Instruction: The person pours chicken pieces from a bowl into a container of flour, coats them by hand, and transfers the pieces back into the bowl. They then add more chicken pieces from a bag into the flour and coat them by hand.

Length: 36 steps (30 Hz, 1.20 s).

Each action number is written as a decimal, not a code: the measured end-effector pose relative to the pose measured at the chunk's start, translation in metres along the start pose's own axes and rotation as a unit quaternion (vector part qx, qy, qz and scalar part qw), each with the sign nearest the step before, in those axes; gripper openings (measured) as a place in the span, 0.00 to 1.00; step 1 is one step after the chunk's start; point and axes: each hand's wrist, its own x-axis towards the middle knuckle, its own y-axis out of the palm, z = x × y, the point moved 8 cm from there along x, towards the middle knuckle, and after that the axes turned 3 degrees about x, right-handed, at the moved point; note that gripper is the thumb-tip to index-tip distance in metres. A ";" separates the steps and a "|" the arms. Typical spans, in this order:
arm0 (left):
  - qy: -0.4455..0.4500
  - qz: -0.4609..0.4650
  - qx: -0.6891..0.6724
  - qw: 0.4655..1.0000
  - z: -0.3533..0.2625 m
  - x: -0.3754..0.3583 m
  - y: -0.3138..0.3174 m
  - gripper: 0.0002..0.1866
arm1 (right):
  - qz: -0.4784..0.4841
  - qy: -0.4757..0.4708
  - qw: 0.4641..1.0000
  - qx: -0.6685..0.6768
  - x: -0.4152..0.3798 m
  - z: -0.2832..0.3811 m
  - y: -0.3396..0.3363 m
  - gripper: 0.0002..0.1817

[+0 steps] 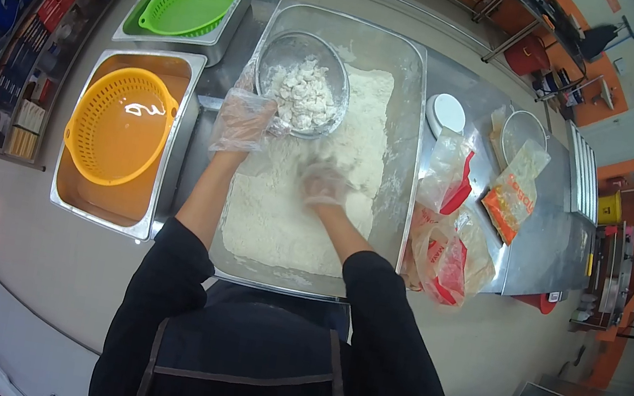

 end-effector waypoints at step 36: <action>-0.126 -0.056 -0.342 0.930 -0.054 -0.077 -0.126 0.25 | 0.032 -0.106 0.933 0.341 -0.153 0.022 -0.149 0.24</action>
